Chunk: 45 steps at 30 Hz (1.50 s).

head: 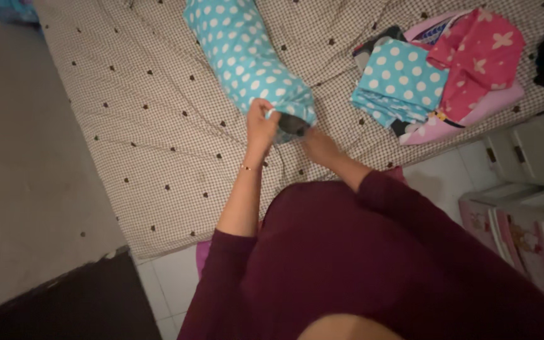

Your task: The person removes a beige pillowcase from a frog-shaped pillow and replaces it with a blue polka-dotted pillowcase. They pull the new case over the pillow, adjust the fit, and tie the drawstring to secure it.

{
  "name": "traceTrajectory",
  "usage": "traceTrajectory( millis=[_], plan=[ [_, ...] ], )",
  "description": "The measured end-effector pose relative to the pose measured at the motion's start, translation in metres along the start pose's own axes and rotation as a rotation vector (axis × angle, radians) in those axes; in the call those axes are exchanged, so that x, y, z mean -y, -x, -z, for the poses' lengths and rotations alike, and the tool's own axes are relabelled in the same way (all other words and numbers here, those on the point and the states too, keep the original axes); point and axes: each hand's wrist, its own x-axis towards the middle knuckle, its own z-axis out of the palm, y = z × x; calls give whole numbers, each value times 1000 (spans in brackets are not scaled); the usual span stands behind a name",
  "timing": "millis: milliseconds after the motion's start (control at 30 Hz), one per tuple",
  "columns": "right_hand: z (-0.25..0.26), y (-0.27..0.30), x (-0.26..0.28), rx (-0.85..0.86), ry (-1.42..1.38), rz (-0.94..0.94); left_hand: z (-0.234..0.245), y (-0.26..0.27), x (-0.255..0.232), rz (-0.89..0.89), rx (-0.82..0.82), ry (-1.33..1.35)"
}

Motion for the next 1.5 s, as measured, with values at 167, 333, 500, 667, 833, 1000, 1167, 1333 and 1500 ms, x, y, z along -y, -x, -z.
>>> traceTrajectory(
  millis=[167,333,500,667,833,1000,1167,1333,1500],
  plan=[
    [-8,-13,-32,55,67,-189,4,14,8,-57,24,-19],
    [-8,0,-58,153,49,-10,16,15,11,-70,7,38],
    [27,11,-26,161,-465,-47,25,25,-44,-264,23,-431],
    [156,58,64,107,-1039,-36,19,49,-95,-550,362,-771],
    [264,109,146,82,-1176,510,-2,38,-76,-680,160,-694],
    [319,138,186,225,-1231,743,-3,30,-79,-783,17,-703],
    [330,139,203,389,-1271,790,-39,69,-108,-639,74,-589],
    [321,131,213,333,-1268,723,-41,106,-80,-587,81,-442],
    [300,58,176,4,-1898,664,17,104,-33,-727,97,-334]
  ],
)
